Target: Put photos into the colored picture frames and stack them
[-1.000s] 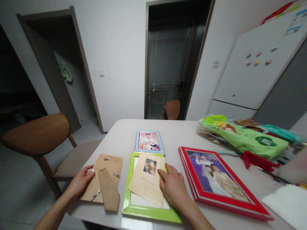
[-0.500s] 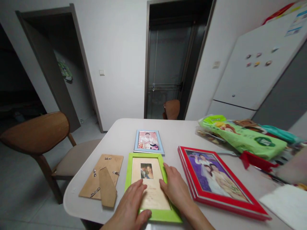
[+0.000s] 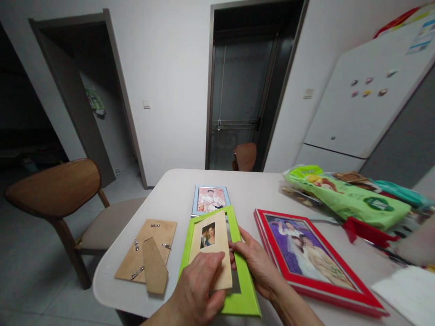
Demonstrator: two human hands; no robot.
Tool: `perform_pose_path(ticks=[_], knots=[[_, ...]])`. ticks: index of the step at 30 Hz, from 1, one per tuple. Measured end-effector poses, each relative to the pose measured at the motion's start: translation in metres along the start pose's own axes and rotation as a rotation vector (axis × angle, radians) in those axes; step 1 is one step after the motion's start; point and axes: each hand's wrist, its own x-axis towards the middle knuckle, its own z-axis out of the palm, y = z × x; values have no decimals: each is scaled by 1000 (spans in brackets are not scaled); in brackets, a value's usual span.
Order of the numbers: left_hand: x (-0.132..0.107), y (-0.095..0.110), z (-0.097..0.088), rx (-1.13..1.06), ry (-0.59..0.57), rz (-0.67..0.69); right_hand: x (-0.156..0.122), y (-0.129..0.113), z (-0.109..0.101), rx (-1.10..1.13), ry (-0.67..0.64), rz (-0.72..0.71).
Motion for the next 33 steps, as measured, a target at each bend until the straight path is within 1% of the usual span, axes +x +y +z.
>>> perform_pose_path(ticks=[1, 2, 3, 5, 6, 7, 8, 10, 12, 15, 17, 19, 21, 23, 24, 25, 26, 29, 30, 31, 33], knots=[[-1, 0, -5, 9, 31, 25, 2, 2, -3, -6, 13, 18], [-4, -1, -11, 22, 91, 12, 4, 6, -7, -36, 31, 34], [-9, -4, -18, 38, 177, -41, 7, 11, -12, -87, 47, 41], [-20, -14, -32, 65, 350, -218, 12, 24, -23, -270, 90, 24], [-27, -21, -39, 73, 404, -313, 14, 30, -28, -395, 118, 4], [-35, -28, -45, 74, 422, -401, 16, 36, -33, -527, 150, -18], [-42, -36, -50, 69, 406, -478, 17, 41, -36, -655, 180, -38], [-55, -51, -57, 62, 315, -599, 18, 47, -39, -859, 219, -60], [-65, -62, -59, 108, 214, -661, 18, 48, -39, -969, 231, -78], [-72, -69, -59, 274, 108, -618, 18, 48, -36, -1086, 239, -91], [-74, -68, -59, 396, 52, -580, 18, 47, -37, -1155, 217, -89], [-73, -64, -61, 494, 6, -569, 17, 47, -39, -1206, 212, -103], [-71, -60, -63, 551, -19, -569, 16, 46, -37, -1218, 260, -192], [-70, -55, -63, 560, -34, -544, 15, 46, -27, -1136, 309, -323], [-69, -53, -62, 549, -43, -515, 15, 46, -18, -1046, 302, -363], [-69, -52, -59, 531, -59, -474, 16, 47, -7, -927, 272, -368], [-68, -50, -56, 509, -82, -426, 18, 49, 5, -788, 226, -331], [-67, -52, -43, 450, -171, -307, 23, 49, 46, -340, 44, -82], [-65, -54, -39, 437, -187, -282, 24, 47, 58, -195, -19, -22], [-64, -57, -36, 427, -187, -259, 23, 42, 68, -62, -82, 12], [-59, -62, -33, 387, -120, -197, 20, 28, 80, 143, -187, 1]])
